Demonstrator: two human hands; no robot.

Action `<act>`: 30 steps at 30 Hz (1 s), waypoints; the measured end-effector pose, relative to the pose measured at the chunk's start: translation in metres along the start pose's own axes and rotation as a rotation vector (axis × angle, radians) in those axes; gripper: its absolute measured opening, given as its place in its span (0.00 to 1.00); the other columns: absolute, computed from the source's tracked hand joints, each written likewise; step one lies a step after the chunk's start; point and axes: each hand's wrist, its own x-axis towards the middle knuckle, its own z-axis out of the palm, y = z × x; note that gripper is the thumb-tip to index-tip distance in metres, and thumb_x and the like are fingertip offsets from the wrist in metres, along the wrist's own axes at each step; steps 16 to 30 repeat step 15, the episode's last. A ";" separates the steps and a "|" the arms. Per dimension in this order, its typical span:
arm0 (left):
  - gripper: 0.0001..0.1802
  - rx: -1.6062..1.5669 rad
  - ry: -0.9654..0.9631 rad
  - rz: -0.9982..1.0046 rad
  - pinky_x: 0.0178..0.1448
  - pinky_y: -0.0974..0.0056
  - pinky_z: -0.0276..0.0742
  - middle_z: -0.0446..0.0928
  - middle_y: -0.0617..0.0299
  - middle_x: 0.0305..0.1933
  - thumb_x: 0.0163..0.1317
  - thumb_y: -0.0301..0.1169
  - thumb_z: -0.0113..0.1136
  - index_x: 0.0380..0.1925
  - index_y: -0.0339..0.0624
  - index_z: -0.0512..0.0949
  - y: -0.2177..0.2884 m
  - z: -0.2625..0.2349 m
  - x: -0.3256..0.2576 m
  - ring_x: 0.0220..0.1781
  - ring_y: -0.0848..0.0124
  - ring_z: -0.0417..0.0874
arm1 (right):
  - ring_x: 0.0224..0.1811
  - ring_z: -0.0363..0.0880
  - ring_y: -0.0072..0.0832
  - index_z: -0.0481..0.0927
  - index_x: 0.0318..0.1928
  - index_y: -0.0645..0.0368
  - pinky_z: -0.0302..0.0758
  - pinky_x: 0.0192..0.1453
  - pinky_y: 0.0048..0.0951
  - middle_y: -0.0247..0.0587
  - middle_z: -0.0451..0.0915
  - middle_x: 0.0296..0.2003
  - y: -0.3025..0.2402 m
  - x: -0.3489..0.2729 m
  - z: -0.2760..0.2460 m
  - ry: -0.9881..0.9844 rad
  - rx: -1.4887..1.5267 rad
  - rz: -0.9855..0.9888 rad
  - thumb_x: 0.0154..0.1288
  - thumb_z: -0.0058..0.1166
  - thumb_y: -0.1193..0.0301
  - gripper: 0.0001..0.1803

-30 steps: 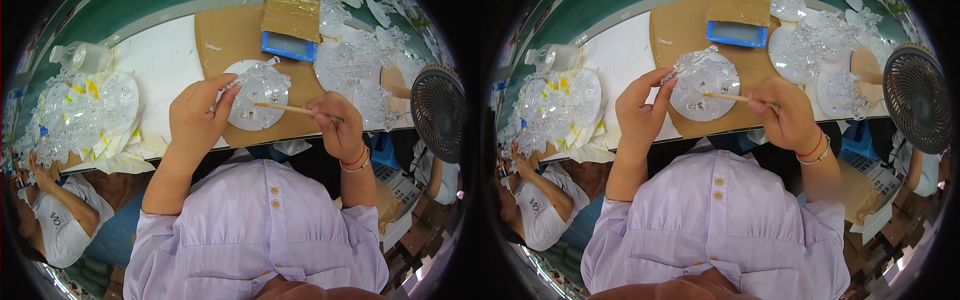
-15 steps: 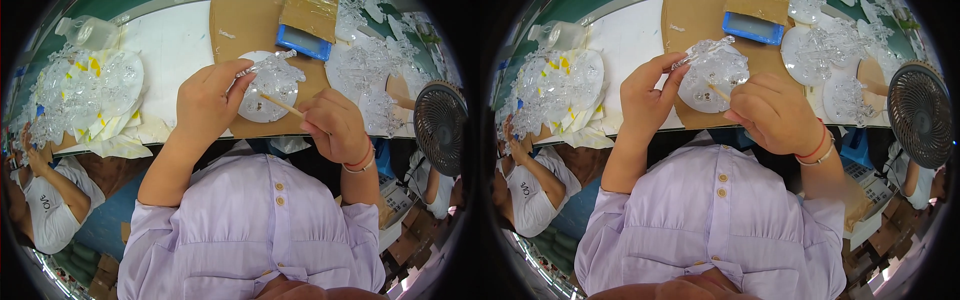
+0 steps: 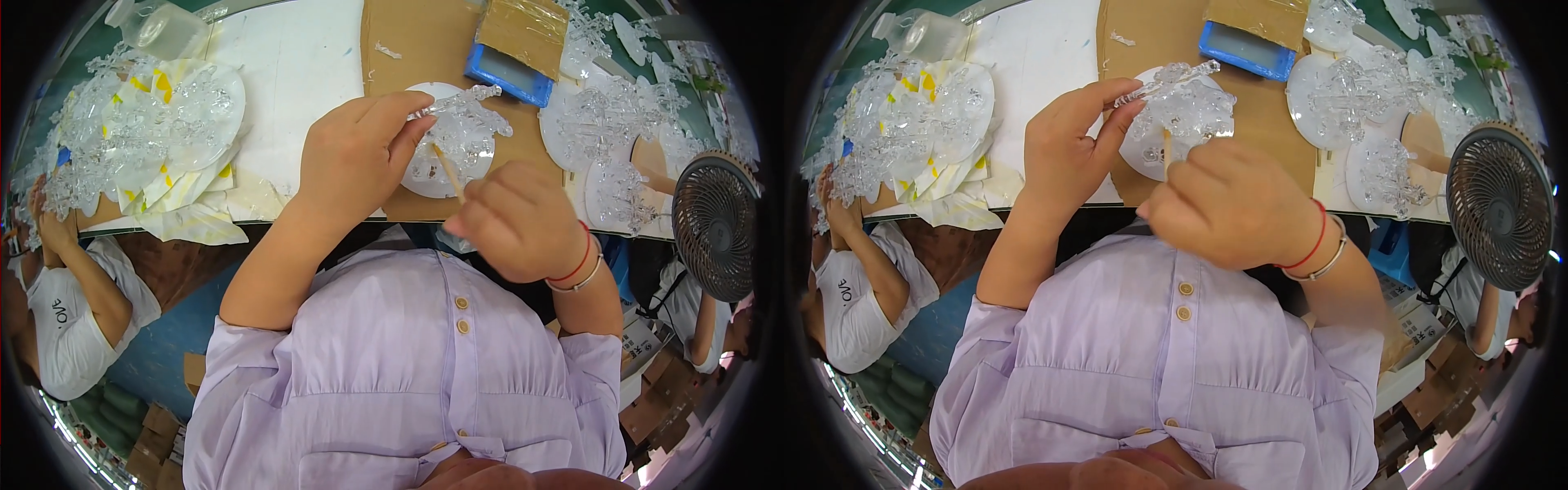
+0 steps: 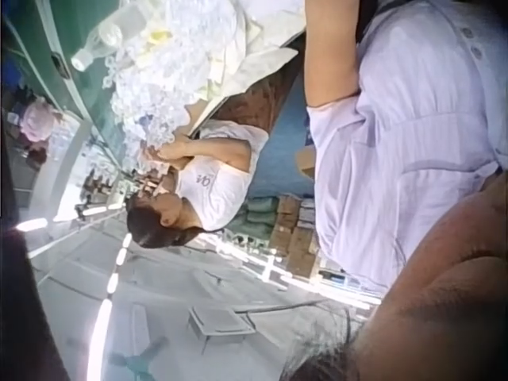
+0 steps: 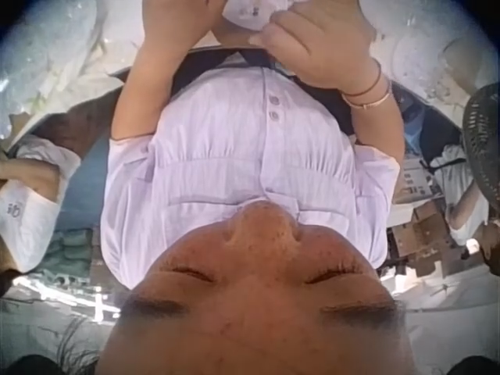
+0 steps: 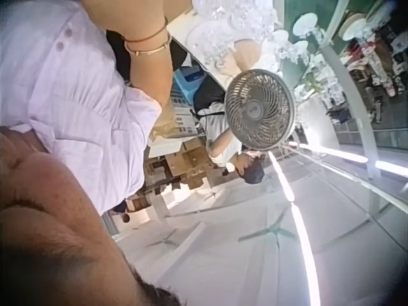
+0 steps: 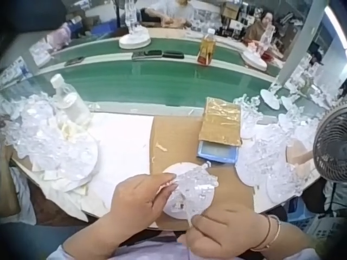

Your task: Applying adhesive with a brush to clear decorative lighting components and assembling them on a production line.

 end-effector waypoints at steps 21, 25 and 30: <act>0.07 -0.051 0.071 0.077 0.28 0.63 0.75 0.80 0.61 0.25 0.57 0.31 0.67 0.35 0.47 0.81 -0.008 0.007 0.001 0.25 0.64 0.80 | 0.23 0.73 0.36 0.73 0.29 0.60 0.69 0.26 0.36 0.42 0.77 0.27 -0.003 0.004 0.002 0.058 -0.013 0.141 0.51 0.66 0.70 0.13; 0.07 -0.051 0.071 0.077 0.28 0.63 0.75 0.80 0.61 0.25 0.57 0.31 0.67 0.35 0.47 0.81 -0.008 0.007 0.001 0.25 0.64 0.80 | 0.23 0.73 0.36 0.73 0.29 0.60 0.69 0.26 0.36 0.42 0.77 0.27 -0.003 0.004 0.002 0.058 -0.013 0.141 0.51 0.66 0.70 0.13; 0.07 -0.051 0.071 0.077 0.28 0.63 0.75 0.80 0.61 0.25 0.57 0.31 0.67 0.35 0.47 0.81 -0.008 0.007 0.001 0.25 0.64 0.80 | 0.23 0.73 0.36 0.73 0.29 0.60 0.69 0.26 0.36 0.42 0.77 0.27 -0.003 0.004 0.002 0.058 -0.013 0.141 0.51 0.66 0.70 0.13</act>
